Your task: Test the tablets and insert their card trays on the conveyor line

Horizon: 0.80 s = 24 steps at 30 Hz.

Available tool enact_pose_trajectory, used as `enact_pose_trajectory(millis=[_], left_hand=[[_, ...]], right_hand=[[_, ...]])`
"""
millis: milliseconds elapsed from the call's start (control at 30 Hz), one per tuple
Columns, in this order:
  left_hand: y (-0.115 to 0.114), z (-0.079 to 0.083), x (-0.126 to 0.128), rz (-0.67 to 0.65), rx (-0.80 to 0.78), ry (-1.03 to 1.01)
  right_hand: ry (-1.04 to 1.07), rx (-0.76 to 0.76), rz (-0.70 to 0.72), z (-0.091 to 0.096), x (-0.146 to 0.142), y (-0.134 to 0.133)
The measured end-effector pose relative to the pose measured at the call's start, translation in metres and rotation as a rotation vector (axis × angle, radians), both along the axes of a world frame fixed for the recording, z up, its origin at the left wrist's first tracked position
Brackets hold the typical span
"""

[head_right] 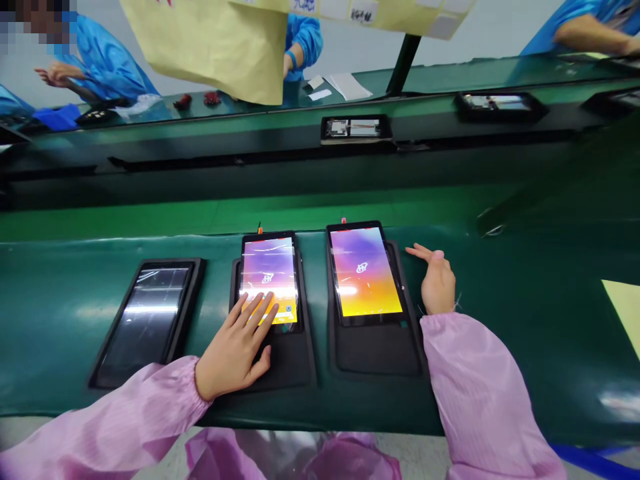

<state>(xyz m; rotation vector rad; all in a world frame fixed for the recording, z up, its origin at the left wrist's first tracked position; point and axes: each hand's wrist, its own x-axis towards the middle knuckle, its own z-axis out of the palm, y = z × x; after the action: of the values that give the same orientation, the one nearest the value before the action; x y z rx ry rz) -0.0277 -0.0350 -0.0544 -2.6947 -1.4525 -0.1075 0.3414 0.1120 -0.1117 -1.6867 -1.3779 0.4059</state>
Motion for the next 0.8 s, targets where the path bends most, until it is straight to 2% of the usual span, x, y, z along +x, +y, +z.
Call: enact_pose_trajectory(millis=[167,300,500,700,800], left_hand=[[-0.002,0.002,0.0,0.0,0.001,0.012],[-0.003,0.002,-0.001,0.004,0.023,-0.007],[-0.005,0.0,-0.003,0.011,0.031,-0.103],[-0.007,0.003,-0.017,-0.009,0.062,-0.253],[-0.012,-0.004,-0.032,0.138,0.206,-0.461]], right_hand=[[-0.036,0.021,0.0,0.002,-0.002,-0.001],[-0.125,0.098,0.013,0.008,-0.007,-0.005],[-0.402,0.259,0.175,0.031,-0.023,-0.021],[-0.537,0.192,0.329,0.05,-0.035,-0.04],[-0.597,0.141,0.384,0.054,-0.037,-0.044]])
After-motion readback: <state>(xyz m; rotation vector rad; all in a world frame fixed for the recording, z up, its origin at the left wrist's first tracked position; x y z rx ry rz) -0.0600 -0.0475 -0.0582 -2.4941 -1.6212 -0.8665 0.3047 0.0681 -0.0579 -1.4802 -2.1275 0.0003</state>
